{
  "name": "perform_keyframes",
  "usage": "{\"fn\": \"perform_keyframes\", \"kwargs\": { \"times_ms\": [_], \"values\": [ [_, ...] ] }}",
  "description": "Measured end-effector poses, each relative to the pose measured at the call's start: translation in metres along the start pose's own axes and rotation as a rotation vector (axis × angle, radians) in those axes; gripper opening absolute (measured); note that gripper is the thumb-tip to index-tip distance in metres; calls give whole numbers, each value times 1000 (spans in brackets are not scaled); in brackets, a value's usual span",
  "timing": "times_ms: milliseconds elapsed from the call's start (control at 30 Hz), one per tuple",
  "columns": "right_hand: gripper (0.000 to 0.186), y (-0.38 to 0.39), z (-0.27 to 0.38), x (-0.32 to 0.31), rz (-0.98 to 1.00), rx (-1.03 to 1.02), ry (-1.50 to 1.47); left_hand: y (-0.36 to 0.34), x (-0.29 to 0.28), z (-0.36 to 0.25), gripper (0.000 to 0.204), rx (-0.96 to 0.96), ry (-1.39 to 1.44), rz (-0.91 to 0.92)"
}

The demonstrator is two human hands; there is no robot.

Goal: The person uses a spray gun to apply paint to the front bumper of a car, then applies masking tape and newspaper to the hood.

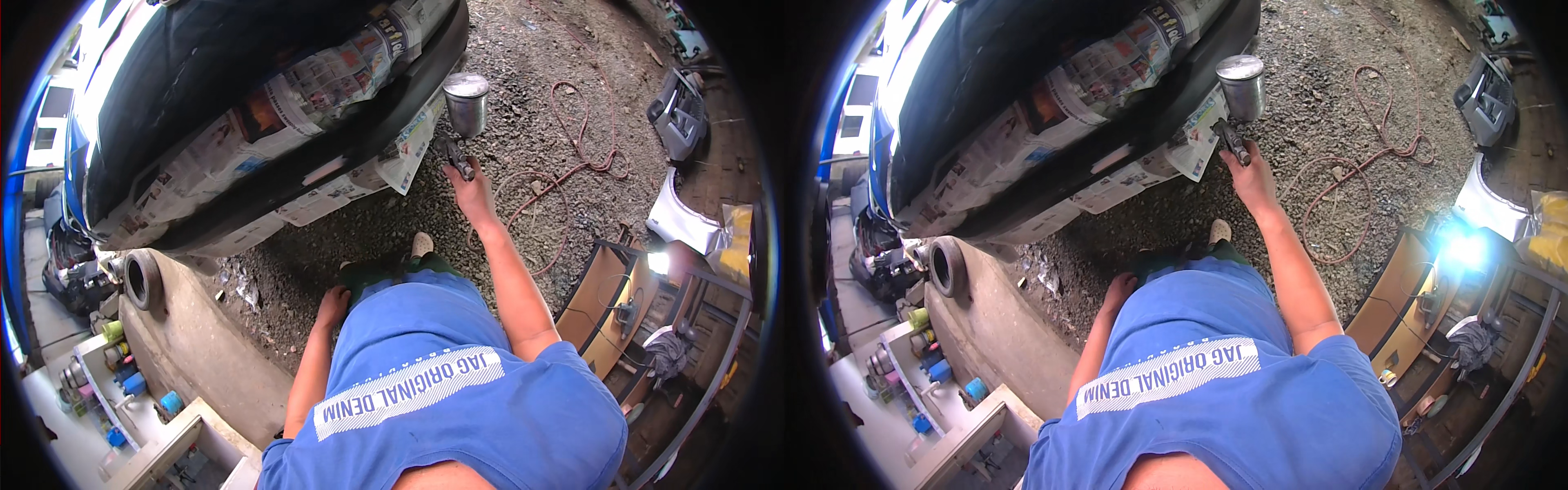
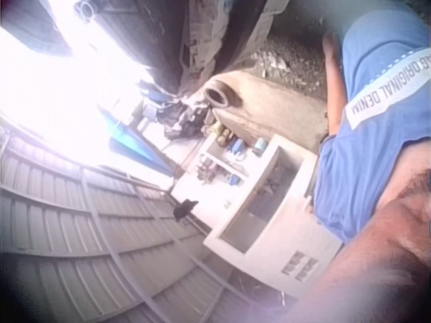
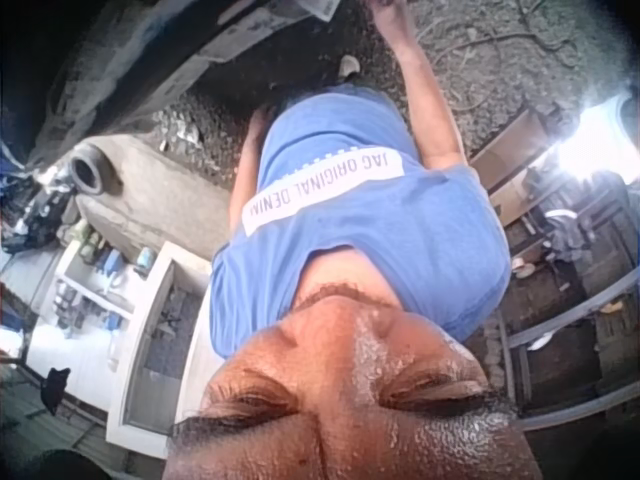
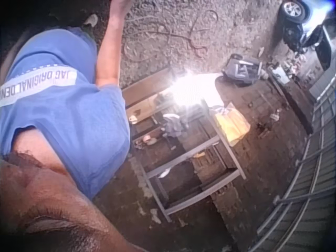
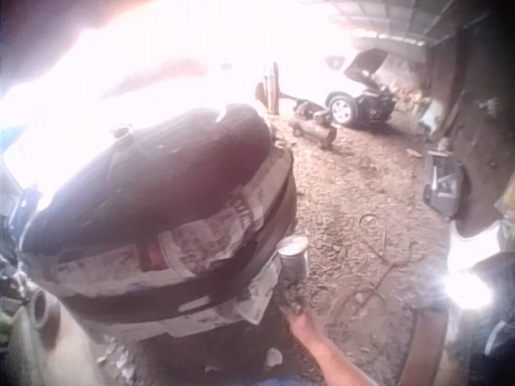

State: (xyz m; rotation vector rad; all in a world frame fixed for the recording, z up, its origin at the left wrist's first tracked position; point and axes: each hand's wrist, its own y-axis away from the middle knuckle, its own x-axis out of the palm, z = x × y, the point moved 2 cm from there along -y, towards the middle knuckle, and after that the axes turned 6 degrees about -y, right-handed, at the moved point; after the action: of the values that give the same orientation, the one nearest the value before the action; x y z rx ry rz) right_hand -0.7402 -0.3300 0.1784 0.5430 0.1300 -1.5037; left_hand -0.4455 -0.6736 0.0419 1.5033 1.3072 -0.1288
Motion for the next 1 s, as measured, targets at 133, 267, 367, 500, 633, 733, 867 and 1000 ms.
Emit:
{"fn": "perform_keyframes", "kwargs": {
  "times_ms": [133,267,367,500,633,733,867,1000],
  "values": [
    [50,13,5,15,-14,-94,-21,-1,-4,13,39,-13,50,36],
    [52,34,8,43,-16,-132,-21,0,-10,34,40,-8,79,153],
    [55,48,8,69,18,-57,26,5,-20,61,41,41,48,171],
    [50,69,12,101,-8,-61,79,15,-39,110,42,-6,-13,194],
    [46,90,21,131,-27,-60,49,26,-63,163,45,20,4,196],
    [44,101,26,150,-34,-38,49,30,-76,206,45,0,-11,218],
    [43,118,28,181,-71,-29,16,26,-88,268,42,23,-176,253],
    [44,131,25,213,-103,-79,-15,31,-105,318,42,-14,-197,257]
  ]
}}
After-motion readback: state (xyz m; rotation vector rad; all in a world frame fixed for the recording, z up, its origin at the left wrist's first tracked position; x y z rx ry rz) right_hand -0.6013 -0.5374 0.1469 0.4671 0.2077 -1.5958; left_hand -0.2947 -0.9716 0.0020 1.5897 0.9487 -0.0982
